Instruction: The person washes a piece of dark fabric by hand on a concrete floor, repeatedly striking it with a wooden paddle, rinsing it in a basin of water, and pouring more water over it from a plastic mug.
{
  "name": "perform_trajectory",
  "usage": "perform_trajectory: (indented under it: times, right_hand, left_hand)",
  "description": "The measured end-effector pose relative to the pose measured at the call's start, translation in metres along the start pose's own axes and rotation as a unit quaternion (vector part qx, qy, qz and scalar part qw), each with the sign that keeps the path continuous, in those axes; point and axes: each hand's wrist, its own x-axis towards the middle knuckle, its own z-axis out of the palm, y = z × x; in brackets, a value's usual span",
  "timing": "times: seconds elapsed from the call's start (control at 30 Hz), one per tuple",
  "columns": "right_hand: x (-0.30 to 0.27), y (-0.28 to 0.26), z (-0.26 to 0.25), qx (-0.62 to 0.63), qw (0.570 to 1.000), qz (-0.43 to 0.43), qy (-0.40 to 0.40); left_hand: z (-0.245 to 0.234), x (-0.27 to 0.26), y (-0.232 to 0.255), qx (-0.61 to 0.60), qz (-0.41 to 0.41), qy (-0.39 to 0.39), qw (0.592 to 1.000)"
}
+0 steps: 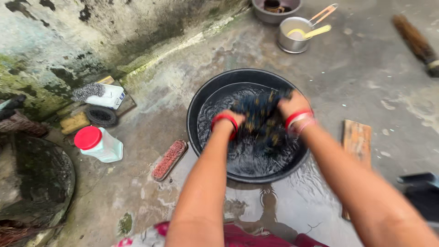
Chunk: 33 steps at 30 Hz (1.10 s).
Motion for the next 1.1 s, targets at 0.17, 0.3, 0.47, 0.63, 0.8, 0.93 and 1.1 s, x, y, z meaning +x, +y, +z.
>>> perform_trajectory:
  times: [0.17,0.3,0.47,0.63,0.8,0.93,1.1]
  right_hand:
    - [-0.042,0.011,0.086,-0.174,0.977,-0.101,-0.064]
    - [-0.005,0.049,0.105,-0.212,0.953,-0.197,-0.087]
    - [0.038,0.056,0.141,-0.177,0.972,-0.132,-0.08]
    - [-0.003,0.057,0.132,-0.292,0.909,-0.29,-0.061]
    - [0.009,0.028,0.122,-0.161,0.949,-0.249,-0.107]
    - [0.027,0.034,0.102,-0.194,0.937,-0.215,-0.195]
    - [0.069,0.064,0.104,-0.091,0.98,-0.04,-0.172]
  left_hand:
    - [0.073,-0.024,-0.01,0.057,-0.095,0.075,0.991]
    - [0.096,-0.011,-0.024,0.137,0.016,0.13,0.982]
    - [0.048,0.068,-0.021,0.12,-0.017,0.035,0.992]
    - [0.102,0.046,-0.045,0.158,0.105,0.186,0.964]
    - [0.081,0.057,-0.022,0.165,0.046,0.145,0.975]
    - [0.081,0.044,-0.032,0.077,0.038,0.134,0.987]
    - [0.071,0.059,-0.071,-0.026,-0.121,0.205,0.971]
